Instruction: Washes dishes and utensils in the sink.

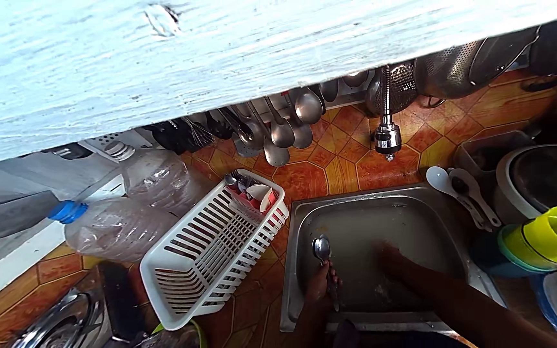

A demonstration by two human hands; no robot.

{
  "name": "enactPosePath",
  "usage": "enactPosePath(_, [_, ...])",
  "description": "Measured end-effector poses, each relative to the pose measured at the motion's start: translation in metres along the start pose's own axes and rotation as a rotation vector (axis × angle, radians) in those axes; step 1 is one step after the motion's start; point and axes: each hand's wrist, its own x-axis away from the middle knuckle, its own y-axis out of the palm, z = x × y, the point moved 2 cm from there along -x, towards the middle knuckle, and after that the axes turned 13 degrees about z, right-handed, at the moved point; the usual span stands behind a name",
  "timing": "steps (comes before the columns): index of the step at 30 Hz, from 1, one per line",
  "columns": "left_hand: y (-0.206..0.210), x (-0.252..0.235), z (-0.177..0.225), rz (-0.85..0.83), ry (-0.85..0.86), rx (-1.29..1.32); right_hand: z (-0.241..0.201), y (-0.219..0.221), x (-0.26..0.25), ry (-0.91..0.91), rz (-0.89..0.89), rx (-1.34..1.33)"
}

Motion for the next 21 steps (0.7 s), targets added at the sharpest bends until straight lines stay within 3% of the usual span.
enactPosePath(6, [0.0,0.003,0.001,-0.06,-0.006,0.016,-0.023,-0.005,-0.01,-0.063,-0.105,0.223])
enactPosePath(10, [-0.001,0.003,0.001,-0.087,0.0,0.023,-0.028,-0.013,-0.008,-0.018,-0.059,0.121])
enactPosePath(14, [0.0,-0.002,0.001,-0.053,0.022,0.059,-0.049,-0.019,-0.023,-0.353,0.121,0.226])
enactPosePath(18, [0.002,0.0,0.002,-0.07,0.072,0.013,-0.076,0.001,-0.03,-0.615,0.148,0.074])
enactPosePath(21, [0.002,0.005,0.004,-0.035,0.077,-0.001,-0.107,-0.012,-0.021,-0.431,0.067,-0.236])
